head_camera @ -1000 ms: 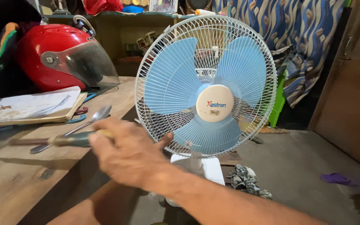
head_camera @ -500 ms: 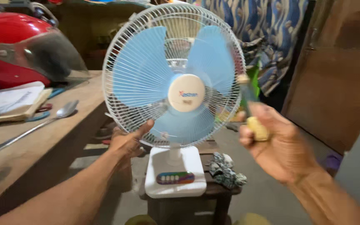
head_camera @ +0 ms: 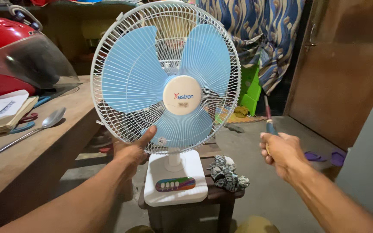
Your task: The person uses a screwdriver to tighten a screw on the front grill of a standing electric fan, then aligns and snaps the grill onto the fan head. The person taps the grill with the screwdriver handle to confirm seating.
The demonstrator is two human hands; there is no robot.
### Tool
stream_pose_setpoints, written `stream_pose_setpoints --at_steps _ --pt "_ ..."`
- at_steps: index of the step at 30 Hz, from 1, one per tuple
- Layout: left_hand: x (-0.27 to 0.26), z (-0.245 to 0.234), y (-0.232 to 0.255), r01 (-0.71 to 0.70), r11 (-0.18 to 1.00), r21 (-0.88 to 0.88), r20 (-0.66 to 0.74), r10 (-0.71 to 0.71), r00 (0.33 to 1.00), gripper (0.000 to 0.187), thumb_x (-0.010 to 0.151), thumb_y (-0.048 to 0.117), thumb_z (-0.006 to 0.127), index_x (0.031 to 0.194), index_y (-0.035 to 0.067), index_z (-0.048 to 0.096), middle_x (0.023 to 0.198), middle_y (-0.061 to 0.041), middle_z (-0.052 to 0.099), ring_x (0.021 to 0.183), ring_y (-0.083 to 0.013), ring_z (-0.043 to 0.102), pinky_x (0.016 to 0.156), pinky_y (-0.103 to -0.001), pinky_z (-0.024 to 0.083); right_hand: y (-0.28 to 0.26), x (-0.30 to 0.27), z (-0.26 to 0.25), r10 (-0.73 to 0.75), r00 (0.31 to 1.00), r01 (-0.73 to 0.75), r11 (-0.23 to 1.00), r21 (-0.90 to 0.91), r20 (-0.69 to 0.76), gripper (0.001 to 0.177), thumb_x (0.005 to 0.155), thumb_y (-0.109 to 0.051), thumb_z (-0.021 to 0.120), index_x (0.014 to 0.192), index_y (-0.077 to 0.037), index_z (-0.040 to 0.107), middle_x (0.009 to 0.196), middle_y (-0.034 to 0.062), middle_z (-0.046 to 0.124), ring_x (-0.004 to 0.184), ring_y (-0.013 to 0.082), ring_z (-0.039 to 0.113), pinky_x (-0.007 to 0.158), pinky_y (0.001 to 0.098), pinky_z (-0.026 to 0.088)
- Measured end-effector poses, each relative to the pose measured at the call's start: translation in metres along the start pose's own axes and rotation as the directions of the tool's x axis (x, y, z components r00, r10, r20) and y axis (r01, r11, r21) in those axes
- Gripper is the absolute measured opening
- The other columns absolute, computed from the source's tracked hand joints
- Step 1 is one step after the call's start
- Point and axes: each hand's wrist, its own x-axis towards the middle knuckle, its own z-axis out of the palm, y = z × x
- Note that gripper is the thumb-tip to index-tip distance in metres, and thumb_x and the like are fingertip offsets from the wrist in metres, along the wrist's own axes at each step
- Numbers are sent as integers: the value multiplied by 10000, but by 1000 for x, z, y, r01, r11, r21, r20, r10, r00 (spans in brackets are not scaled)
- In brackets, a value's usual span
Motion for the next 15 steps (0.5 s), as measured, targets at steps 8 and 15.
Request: stream_pose_setpoints --at_steps 8,15 --pt "-4 1 2 -22 996 82 -43 26 999 687 738 197 862 1351 106 565 1209 -128 738 1094 -304 722 858 -502 624 1 14 -18 48 996 -40 994 -102 72 166 967 -155 655 907 -3 627 761 49 569 570 118 445 460 288 310" --pt "6 -3 -5 31 987 155 6 -32 999 744 741 317 868 1386 116 554 1279 -136 717 1195 -333 647 966 -590 504 -10 27 -33 41 956 15 982 -187 291 189 933 -162 694 872 -2 615 729 65 514 532 119 402 422 293 282"
